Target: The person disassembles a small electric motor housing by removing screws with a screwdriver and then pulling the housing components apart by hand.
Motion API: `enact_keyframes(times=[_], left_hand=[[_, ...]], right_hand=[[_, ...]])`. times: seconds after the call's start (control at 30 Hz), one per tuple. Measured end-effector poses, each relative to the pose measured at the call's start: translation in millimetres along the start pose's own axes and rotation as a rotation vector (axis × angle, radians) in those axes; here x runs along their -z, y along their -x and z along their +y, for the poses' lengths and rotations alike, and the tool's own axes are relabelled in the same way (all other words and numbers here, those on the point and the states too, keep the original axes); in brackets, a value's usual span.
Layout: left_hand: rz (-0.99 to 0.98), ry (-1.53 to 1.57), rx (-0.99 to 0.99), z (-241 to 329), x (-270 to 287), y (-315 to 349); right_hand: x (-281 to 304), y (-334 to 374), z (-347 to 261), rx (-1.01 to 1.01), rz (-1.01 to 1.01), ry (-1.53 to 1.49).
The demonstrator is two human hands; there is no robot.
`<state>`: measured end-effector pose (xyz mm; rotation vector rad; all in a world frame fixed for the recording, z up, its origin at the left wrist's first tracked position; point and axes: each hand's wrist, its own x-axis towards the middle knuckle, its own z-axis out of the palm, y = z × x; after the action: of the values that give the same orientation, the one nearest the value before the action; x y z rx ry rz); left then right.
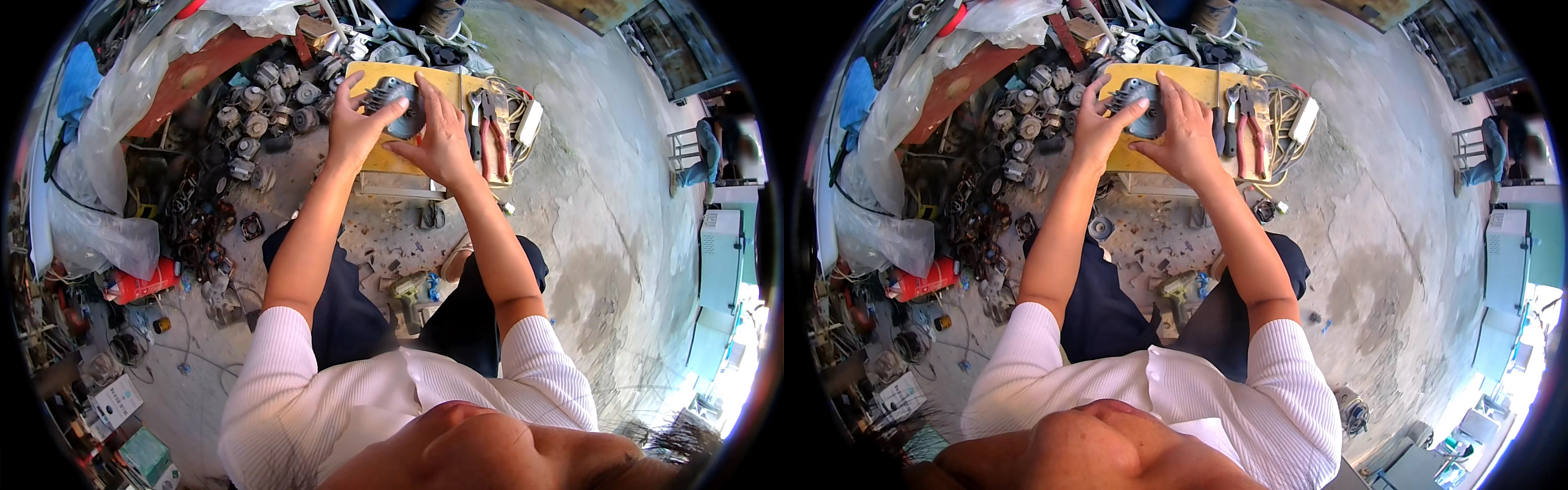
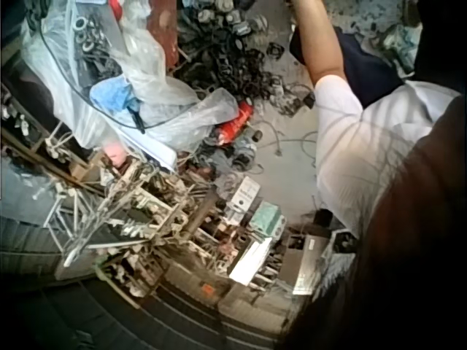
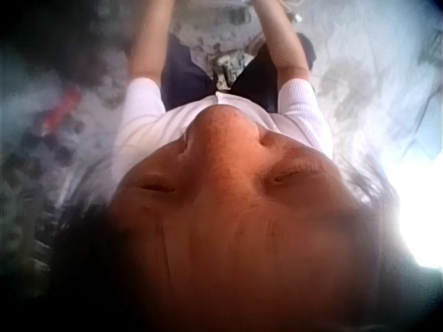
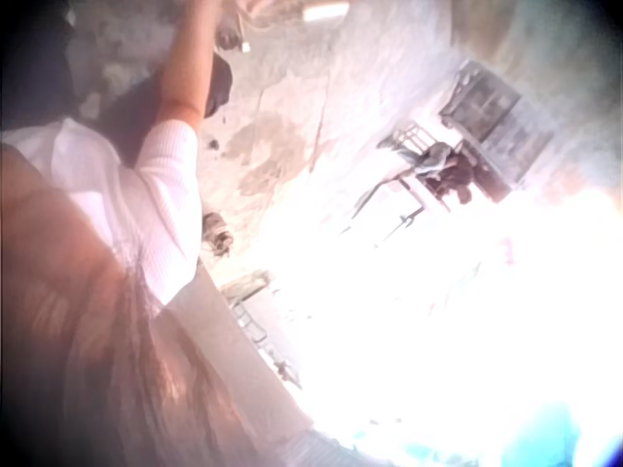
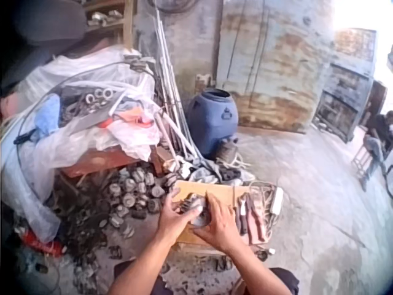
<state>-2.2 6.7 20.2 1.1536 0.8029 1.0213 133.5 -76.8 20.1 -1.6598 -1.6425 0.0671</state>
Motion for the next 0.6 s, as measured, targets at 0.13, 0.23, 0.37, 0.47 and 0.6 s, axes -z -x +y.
enact_keyframes(times=[0.13,0.23,0.37,0.47,0.6], left_hand=[[-0.044,-0.279,-0.150,-8,-2,-1],[-0.086,-0.528,-0.274,16,-8,9],[0.031,-0.566,-0.407,24,8,-4],[-0.061,-0.245,-0.186,20,13,-7],[-0.431,-0.026,0.305,14,9,5]], right_hand=[[0,0,5,0.039,0.102,-0.046],[6,2,4,-0.042,0.159,-0.115],[15,3,2,-0.306,0.099,-0.298],[16,0,7,-0.420,0.122,-0.774],[33,-4,8,-0.580,-0.041,-0.995]])
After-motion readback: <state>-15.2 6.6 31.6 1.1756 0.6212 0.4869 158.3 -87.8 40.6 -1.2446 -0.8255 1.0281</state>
